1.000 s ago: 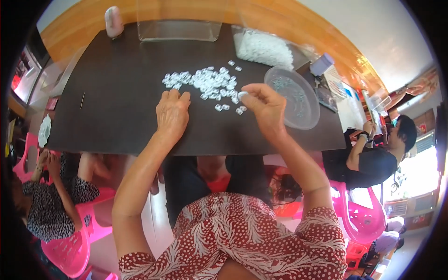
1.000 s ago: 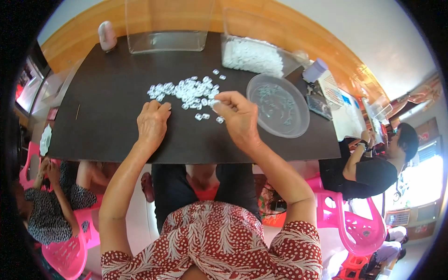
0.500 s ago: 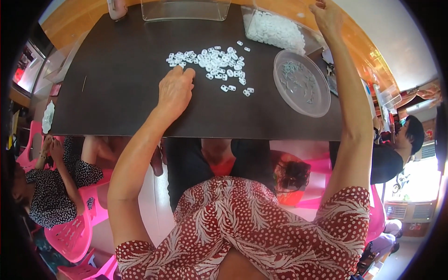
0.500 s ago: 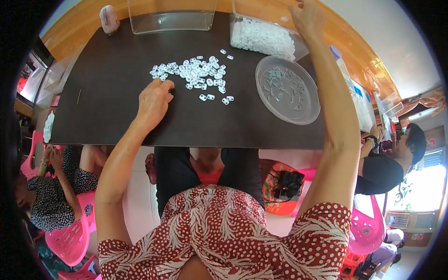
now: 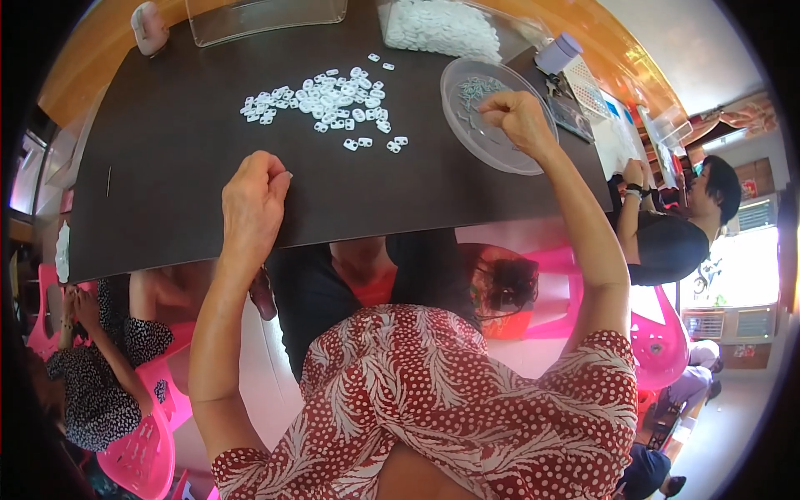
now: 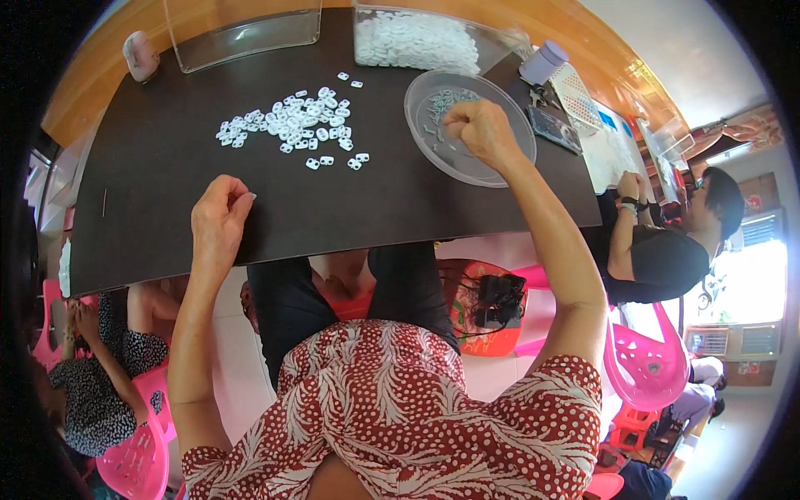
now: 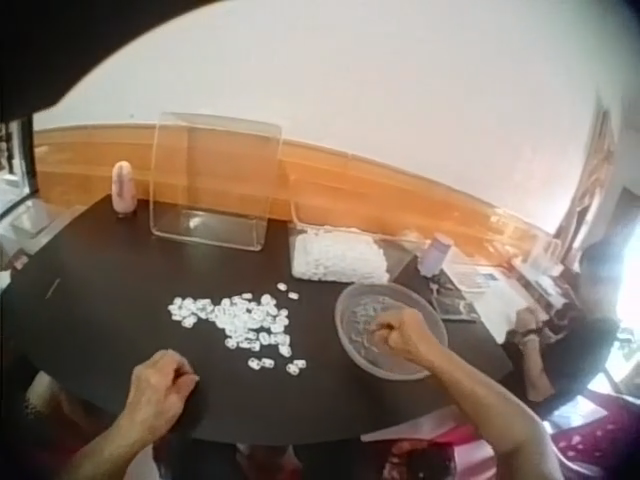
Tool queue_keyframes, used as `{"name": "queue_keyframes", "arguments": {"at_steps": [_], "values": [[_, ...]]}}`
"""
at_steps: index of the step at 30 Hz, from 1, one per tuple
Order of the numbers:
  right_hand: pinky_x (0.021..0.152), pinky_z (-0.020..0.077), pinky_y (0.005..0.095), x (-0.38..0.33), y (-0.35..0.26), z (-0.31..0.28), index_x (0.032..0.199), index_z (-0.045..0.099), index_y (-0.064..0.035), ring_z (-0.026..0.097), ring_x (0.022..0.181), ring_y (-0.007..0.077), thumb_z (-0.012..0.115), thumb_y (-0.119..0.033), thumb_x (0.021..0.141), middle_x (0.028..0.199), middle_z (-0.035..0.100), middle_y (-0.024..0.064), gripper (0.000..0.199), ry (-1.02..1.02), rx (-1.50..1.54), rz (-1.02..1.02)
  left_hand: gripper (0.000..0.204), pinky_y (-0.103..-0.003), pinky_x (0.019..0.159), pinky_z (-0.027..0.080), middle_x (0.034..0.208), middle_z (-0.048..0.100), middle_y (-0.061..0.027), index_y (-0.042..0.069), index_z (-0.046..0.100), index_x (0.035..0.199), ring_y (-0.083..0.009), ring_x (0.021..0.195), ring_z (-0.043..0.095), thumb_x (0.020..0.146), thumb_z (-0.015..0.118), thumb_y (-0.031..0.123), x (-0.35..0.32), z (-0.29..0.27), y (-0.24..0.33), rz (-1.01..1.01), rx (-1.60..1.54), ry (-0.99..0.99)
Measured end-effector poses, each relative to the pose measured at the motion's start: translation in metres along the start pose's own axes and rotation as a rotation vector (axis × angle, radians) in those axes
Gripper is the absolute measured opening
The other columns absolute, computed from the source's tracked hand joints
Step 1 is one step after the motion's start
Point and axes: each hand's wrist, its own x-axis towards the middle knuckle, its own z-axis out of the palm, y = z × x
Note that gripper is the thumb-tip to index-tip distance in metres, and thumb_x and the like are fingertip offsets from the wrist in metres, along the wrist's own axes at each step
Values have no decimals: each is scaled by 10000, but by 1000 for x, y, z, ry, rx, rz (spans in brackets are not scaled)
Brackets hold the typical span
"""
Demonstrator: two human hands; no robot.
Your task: Assembling small white plastic components by inserting metal pins into them by hand.
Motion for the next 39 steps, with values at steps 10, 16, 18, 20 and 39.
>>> {"name": "queue_keyframes", "arguments": {"at_steps": [10, 16, 18, 20, 39], "values": [[626, 462, 323, 10, 14, 33, 786, 651, -3, 598, 663, 251, 662, -116, 700, 720, 626, 129, 143, 19, -163, -120, 121, -324, 593, 440, 751, 543, -100, 29, 572, 920, -242, 654, 559, 805, 602, 4, -20, 17, 16, -72, -227, 97], [594, 453, 365, 13, 15, 35, 708, 597, -2, 588, 625, 274, 626, -152, 720, 677, 604, 144, 152, -54, -215, -69, 89, -293, 599, 437, 774, 562, -83, 44, 605, 881, -212, 661, 557, 807, 602, -4, -27, 17, 23, -2, -187, 82], [592, 447, 355, 8, 13, 33, 747, 591, 0, 565, 599, 236, 611, -141, 748, 648, 584, 135, 143, 9, -144, -88, 76, -270, 573, 435, 742, 573, -66, 36, 601, 885, -158, 628, 550, 815, 604, 7, -28, 20, 23, -22, -254, 97], [581, 440, 337, 6, 17, 33, 752, 592, -1, 556, 595, 206, 608, -128, 761, 648, 588, 110, 128, 23, -84, -60, 56, -251, 556, 433, 720, 575, -48, 31, 601, 882, -123, 611, 539, 828, 597, 17, -30, 20, 27, -127, -358, 62], [542, 370, 191, 0, -54, 23, 856, 614, 1, 481, 601, 49, 675, -90, 752, 704, 579, -9, 151, 25, 487, 143, 100, -150, 488, 359, 714, 572, 21, 36, 621, 912, -22, 573, 480, 886, 579, 123, -36, 24, 16, -356, -809, -3]]}}
